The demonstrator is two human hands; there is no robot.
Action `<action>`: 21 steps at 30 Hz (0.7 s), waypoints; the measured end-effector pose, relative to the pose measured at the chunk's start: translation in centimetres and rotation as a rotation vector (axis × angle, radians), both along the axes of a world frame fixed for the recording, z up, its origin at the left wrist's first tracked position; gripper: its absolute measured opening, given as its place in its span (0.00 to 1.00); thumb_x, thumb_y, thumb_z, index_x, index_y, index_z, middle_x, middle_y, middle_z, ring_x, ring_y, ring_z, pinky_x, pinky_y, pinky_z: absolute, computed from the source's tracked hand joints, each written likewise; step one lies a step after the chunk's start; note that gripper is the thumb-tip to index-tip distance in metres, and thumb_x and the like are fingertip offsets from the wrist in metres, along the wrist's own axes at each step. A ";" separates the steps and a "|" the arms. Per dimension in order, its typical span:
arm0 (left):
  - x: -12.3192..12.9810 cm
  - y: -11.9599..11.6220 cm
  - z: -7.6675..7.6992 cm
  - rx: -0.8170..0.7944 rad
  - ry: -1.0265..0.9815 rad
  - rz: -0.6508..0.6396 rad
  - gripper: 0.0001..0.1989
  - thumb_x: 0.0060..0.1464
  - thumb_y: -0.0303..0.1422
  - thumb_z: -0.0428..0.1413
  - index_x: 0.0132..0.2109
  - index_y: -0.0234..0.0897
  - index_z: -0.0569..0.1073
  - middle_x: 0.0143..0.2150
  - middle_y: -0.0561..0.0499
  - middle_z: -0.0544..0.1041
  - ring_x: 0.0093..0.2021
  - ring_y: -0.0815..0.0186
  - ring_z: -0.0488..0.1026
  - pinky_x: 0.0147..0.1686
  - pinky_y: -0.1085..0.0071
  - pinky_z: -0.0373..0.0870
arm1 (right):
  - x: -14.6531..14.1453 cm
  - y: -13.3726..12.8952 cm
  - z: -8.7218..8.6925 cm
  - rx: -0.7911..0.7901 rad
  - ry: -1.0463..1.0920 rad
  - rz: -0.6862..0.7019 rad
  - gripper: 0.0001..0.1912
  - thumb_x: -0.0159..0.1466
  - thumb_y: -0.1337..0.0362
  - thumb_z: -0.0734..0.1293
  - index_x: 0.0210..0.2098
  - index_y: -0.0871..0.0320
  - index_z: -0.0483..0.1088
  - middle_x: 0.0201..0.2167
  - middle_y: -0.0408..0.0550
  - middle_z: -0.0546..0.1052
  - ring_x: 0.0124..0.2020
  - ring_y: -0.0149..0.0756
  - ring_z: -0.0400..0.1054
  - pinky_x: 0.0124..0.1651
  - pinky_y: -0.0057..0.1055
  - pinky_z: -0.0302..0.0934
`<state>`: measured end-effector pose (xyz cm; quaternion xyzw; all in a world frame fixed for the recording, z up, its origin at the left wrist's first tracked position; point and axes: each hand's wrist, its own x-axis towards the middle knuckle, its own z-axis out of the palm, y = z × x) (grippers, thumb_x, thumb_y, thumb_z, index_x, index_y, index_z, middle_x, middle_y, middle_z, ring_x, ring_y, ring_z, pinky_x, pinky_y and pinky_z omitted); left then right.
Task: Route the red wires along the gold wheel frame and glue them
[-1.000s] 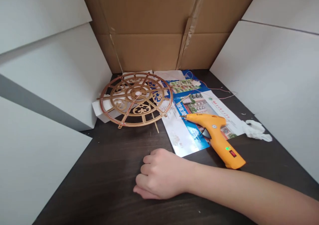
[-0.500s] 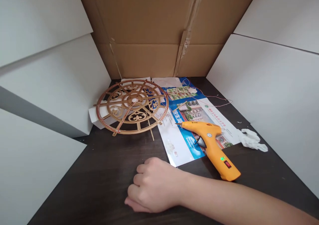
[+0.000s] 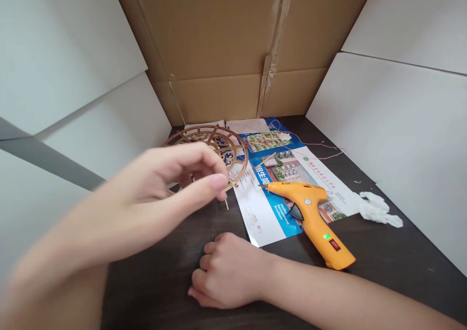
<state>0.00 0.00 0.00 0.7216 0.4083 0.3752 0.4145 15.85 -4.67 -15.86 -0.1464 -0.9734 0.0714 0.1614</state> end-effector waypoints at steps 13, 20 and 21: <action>2.9 -0.4 -12.5 -0.235 0.064 -0.270 0.12 0.66 0.35 0.53 0.35 0.34 0.73 0.31 0.52 0.75 0.33 0.69 0.71 0.37 0.71 0.68 | -0.3 0.0 0.5 0.059 -0.036 -0.024 0.18 0.69 0.54 0.65 0.29 0.57 0.78 0.19 0.45 0.78 0.17 0.40 0.68 0.20 0.38 0.47; 2.2 -0.1 -13.0 -0.245 0.009 -0.296 0.12 0.66 0.35 0.53 0.34 0.33 0.73 0.31 0.50 0.76 0.33 0.68 0.71 0.37 0.71 0.68 | -0.4 0.0 0.3 0.064 0.015 -0.045 0.17 0.66 0.55 0.69 0.24 0.56 0.73 0.17 0.42 0.76 0.16 0.36 0.64 0.24 0.38 0.48; 2.1 -0.1 -13.0 -0.236 0.018 -0.297 0.12 0.65 0.35 0.53 0.34 0.33 0.73 0.31 0.50 0.76 0.32 0.68 0.71 0.36 0.71 0.67 | -0.4 0.0 0.3 0.067 0.013 -0.047 0.17 0.66 0.55 0.69 0.24 0.56 0.72 0.17 0.41 0.75 0.16 0.36 0.63 0.24 0.38 0.48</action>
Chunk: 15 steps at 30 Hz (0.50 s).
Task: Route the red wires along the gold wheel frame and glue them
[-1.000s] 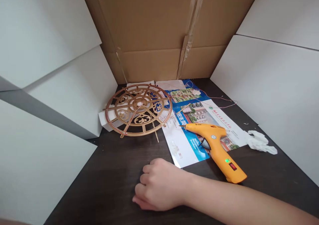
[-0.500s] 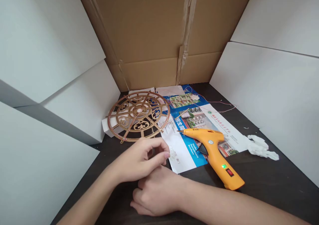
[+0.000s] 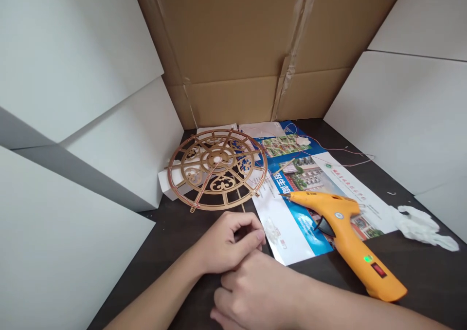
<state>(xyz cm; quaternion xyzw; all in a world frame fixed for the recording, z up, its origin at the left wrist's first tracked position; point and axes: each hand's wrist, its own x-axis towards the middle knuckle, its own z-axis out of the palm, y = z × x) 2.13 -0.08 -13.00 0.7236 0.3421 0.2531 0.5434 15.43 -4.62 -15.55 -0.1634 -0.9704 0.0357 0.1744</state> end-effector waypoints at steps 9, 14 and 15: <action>-0.1 0.0 -0.4 0.056 0.037 -0.009 0.10 0.64 0.33 0.54 0.35 0.34 0.74 0.31 0.51 0.76 0.31 0.69 0.71 0.34 0.72 0.66 | 0.0 0.0 -0.7 0.013 0.008 0.008 0.18 0.67 0.55 0.67 0.23 0.55 0.70 0.15 0.40 0.72 0.15 0.36 0.60 0.22 0.39 0.41; -0.2 0.3 -0.5 0.045 0.049 0.002 0.10 0.64 0.32 0.54 0.35 0.34 0.74 0.31 0.52 0.77 0.32 0.69 0.71 0.35 0.72 0.67 | 0.0 0.1 -0.8 0.041 0.026 0.002 0.18 0.67 0.55 0.68 0.22 0.55 0.68 0.15 0.39 0.72 0.14 0.34 0.58 0.22 0.39 0.39; -0.2 0.3 -0.6 0.044 0.049 0.002 0.09 0.64 0.32 0.54 0.35 0.34 0.74 0.31 0.52 0.77 0.32 0.69 0.71 0.35 0.72 0.67 | 0.0 0.0 -0.8 0.038 0.029 -0.002 0.18 0.66 0.55 0.68 0.22 0.54 0.68 0.15 0.39 0.72 0.14 0.34 0.57 0.22 0.39 0.38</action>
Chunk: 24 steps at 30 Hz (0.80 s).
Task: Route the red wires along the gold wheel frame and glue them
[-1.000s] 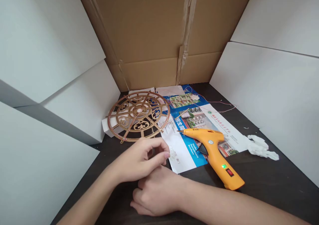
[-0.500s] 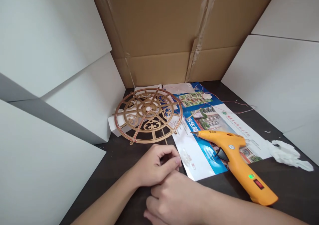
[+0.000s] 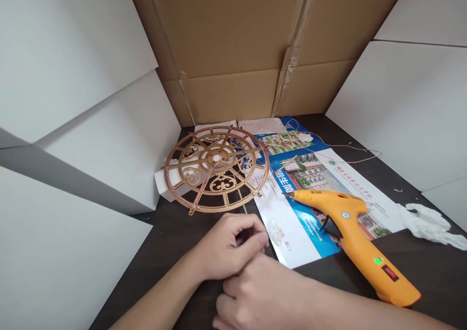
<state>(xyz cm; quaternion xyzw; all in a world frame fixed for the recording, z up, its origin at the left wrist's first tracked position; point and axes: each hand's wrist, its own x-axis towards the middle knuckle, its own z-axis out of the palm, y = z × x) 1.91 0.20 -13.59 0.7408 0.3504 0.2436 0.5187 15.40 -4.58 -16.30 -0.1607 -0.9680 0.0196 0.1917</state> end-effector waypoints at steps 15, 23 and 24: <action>0.6 -0.1 0.1 -0.278 -0.134 0.158 0.22 0.69 0.44 0.48 0.38 0.32 0.76 0.29 0.50 0.77 0.21 0.77 0.63 0.22 0.79 0.59 | -0.1 0.4 -0.1 -0.055 -0.026 0.058 0.17 0.68 0.56 0.68 0.25 0.56 0.71 0.17 0.41 0.74 0.19 0.34 0.64 0.24 0.38 0.44; 1.2 -0.5 0.2 -0.468 -0.283 0.311 0.26 0.68 0.49 0.48 0.59 0.33 0.72 0.50 0.37 0.81 0.20 0.78 0.68 0.14 0.83 0.56 | -0.1 0.0 0.4 -0.055 -0.005 0.046 0.16 0.68 0.58 0.66 0.24 0.56 0.70 0.18 0.41 0.74 0.20 0.35 0.65 0.25 0.38 0.44; 1.2 -0.4 0.2 -0.500 -0.329 0.328 0.26 0.68 0.49 0.49 0.61 0.33 0.69 0.51 0.36 0.80 0.20 0.76 0.70 0.12 0.83 0.56 | -0.1 0.0 0.6 -0.049 -0.012 0.049 0.16 0.68 0.59 0.66 0.25 0.56 0.70 0.18 0.41 0.75 0.20 0.35 0.65 0.25 0.38 0.44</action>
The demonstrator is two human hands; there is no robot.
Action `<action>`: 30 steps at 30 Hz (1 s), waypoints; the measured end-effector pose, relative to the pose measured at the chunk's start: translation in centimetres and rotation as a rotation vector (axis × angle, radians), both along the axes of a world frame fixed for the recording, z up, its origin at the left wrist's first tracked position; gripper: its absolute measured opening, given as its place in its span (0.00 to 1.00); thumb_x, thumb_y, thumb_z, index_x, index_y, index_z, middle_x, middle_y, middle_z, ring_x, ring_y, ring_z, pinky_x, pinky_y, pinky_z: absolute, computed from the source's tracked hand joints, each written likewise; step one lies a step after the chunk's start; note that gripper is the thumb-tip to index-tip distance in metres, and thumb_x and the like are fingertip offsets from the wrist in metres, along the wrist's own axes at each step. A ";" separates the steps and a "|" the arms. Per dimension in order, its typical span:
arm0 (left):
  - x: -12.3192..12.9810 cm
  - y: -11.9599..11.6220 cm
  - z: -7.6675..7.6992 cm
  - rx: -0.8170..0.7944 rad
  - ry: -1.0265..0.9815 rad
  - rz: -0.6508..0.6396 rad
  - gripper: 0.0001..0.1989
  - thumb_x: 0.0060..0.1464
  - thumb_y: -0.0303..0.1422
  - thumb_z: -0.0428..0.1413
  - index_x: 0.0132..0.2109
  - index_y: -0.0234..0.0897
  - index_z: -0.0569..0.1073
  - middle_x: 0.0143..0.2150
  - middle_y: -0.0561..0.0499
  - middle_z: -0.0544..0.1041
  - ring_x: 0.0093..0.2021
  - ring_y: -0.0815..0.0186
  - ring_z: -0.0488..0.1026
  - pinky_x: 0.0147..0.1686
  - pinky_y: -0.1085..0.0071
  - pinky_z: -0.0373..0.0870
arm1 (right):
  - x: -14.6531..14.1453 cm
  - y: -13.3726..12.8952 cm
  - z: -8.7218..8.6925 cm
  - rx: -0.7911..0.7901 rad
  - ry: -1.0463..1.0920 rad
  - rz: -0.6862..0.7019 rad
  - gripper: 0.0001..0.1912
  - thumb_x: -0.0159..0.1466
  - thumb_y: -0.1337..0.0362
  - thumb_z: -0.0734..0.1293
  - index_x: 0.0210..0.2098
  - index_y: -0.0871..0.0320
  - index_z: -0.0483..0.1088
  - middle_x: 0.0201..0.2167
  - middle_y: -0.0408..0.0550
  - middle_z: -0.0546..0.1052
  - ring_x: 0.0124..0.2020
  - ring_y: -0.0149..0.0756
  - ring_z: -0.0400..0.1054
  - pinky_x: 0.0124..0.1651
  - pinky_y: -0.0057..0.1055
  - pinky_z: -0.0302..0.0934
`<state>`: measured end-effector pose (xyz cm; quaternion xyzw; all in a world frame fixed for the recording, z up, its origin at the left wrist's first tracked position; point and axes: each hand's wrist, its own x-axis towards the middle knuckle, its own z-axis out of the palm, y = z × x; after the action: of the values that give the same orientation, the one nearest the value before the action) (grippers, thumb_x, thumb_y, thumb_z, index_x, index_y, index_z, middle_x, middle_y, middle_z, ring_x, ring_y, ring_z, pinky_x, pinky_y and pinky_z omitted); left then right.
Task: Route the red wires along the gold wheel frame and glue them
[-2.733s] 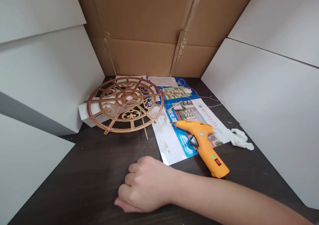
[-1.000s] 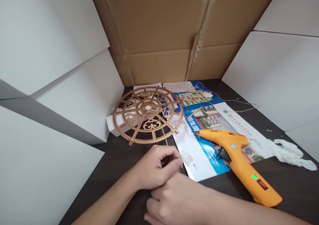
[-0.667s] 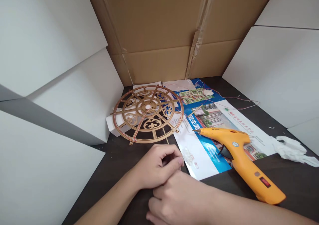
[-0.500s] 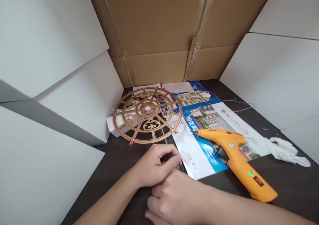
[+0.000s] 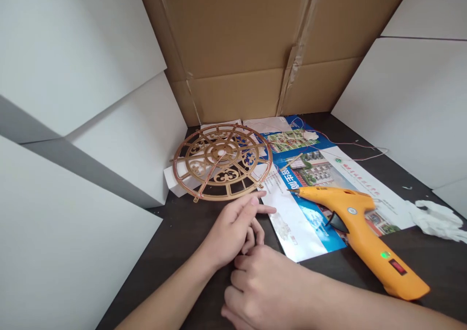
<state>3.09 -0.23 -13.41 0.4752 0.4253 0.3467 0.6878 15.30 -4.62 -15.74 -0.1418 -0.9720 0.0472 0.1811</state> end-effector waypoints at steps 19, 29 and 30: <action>-0.2 1.1 -0.2 -0.152 -0.392 0.329 0.15 0.66 0.28 0.55 0.58 0.32 0.68 0.53 0.38 0.80 0.47 0.61 0.82 0.39 0.70 0.82 | 0.1 0.1 0.1 -0.114 -0.094 0.001 0.16 0.70 0.57 0.64 0.28 0.57 0.72 0.22 0.42 0.77 0.23 0.35 0.66 0.25 0.37 0.43; -0.3 0.2 -0.4 0.025 -0.303 0.281 0.19 0.63 0.29 0.56 0.61 0.34 0.70 0.55 0.40 0.79 0.32 0.69 0.79 0.29 0.72 0.81 | 0.0 0.1 -0.4 -0.085 -0.084 -0.007 0.18 0.71 0.56 0.63 0.27 0.56 0.70 0.21 0.40 0.76 0.23 0.35 0.65 0.26 0.37 0.45; -0.3 0.2 -0.4 0.036 -0.295 0.265 0.19 0.63 0.28 0.56 0.61 0.35 0.71 0.61 0.38 0.76 0.35 0.67 0.80 0.30 0.73 0.81 | 0.1 0.1 -0.4 -0.087 -0.085 -0.006 0.17 0.71 0.56 0.63 0.27 0.56 0.70 0.21 0.40 0.76 0.23 0.35 0.65 0.26 0.37 0.45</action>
<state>2.77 -0.05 -13.83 0.3714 0.3725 0.5074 0.6825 15.37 -4.51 -16.15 -0.1543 -0.9754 0.0829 0.1336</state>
